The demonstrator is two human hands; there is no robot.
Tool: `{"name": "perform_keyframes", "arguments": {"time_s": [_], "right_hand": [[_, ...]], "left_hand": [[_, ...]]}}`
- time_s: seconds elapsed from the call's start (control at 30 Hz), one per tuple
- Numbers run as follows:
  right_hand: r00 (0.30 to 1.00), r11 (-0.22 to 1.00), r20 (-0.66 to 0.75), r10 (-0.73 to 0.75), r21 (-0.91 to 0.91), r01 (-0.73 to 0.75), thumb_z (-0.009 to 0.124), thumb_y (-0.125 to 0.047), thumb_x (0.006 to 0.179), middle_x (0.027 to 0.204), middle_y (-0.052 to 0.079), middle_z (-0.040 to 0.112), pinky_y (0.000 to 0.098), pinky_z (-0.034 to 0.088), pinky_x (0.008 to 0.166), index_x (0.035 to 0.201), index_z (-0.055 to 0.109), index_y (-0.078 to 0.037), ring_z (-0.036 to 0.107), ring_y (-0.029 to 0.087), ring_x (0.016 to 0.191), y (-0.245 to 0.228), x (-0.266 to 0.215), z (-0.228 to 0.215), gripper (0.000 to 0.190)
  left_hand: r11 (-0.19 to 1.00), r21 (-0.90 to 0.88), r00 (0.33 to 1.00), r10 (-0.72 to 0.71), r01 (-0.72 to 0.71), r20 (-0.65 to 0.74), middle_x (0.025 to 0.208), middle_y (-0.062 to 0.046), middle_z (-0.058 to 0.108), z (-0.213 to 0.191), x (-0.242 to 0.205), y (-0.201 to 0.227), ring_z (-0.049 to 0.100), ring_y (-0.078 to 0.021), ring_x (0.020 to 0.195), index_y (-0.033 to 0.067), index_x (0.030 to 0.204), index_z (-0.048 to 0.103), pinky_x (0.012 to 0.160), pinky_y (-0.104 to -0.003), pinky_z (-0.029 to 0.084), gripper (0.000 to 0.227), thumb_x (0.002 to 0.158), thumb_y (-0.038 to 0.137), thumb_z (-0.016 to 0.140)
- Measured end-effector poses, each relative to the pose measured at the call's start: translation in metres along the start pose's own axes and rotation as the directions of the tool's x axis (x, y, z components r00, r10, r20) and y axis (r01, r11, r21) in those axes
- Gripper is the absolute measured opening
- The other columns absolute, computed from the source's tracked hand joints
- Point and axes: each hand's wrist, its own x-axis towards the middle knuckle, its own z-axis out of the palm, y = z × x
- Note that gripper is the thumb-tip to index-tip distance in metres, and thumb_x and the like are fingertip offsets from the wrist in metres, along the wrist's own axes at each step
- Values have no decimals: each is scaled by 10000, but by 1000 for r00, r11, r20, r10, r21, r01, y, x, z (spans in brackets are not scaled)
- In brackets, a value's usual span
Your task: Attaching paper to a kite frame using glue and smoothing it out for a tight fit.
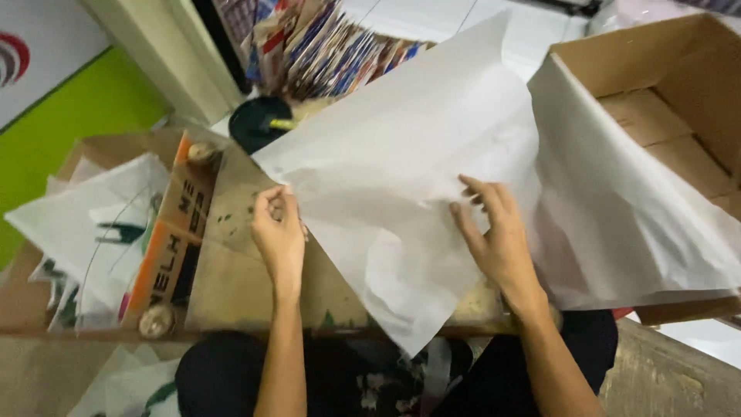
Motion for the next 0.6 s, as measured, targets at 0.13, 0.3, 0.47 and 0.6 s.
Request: {"name": "perform_keyframes", "arguments": {"time_s": [0.13,0.3,0.47,0.6], "right_hand": [[987,977,60,149,-161,-138,704,-250,1001,1301,216,601,560,491,1003,1428,623,-86,593,441,1198,10,-4,30,465],[950,944,165,265,-243,-221,710,-400,979,1398,271,548,641,337,1116,1434,622,-97,492,506,1313,51,-14,68,554],[885,809,117,452,-471,-351,677,-431,992,1319,300,606,626,458,1002,1442,590,-59,582,522,1219,111,-12,62,591],[756,680,104,646,-529,-508,674,-485,969,1186,198,678,619,546,844,1332,656,-121,679,459,1081,143,-24,51,514]], "left_hand": [[991,-13,990,-135,135,-45,861,-162,656,-17,-22,-43,568,-158,396,-63,1132,622,327,-315,452,250,1052,170,582],[969,212,985,-98,127,-142,1018,-248,696,-33,-22,-81,706,-397,951,-9,1169,666,825,-533,525,229,1048,180,621],[902,411,991,-126,137,-52,1021,-152,751,-44,22,-88,718,-385,913,103,1163,703,778,-506,533,237,1044,284,606],[850,516,989,-145,105,37,1022,-125,758,-39,56,-111,732,-321,891,137,1172,705,740,-456,550,233,1070,316,595]]}}
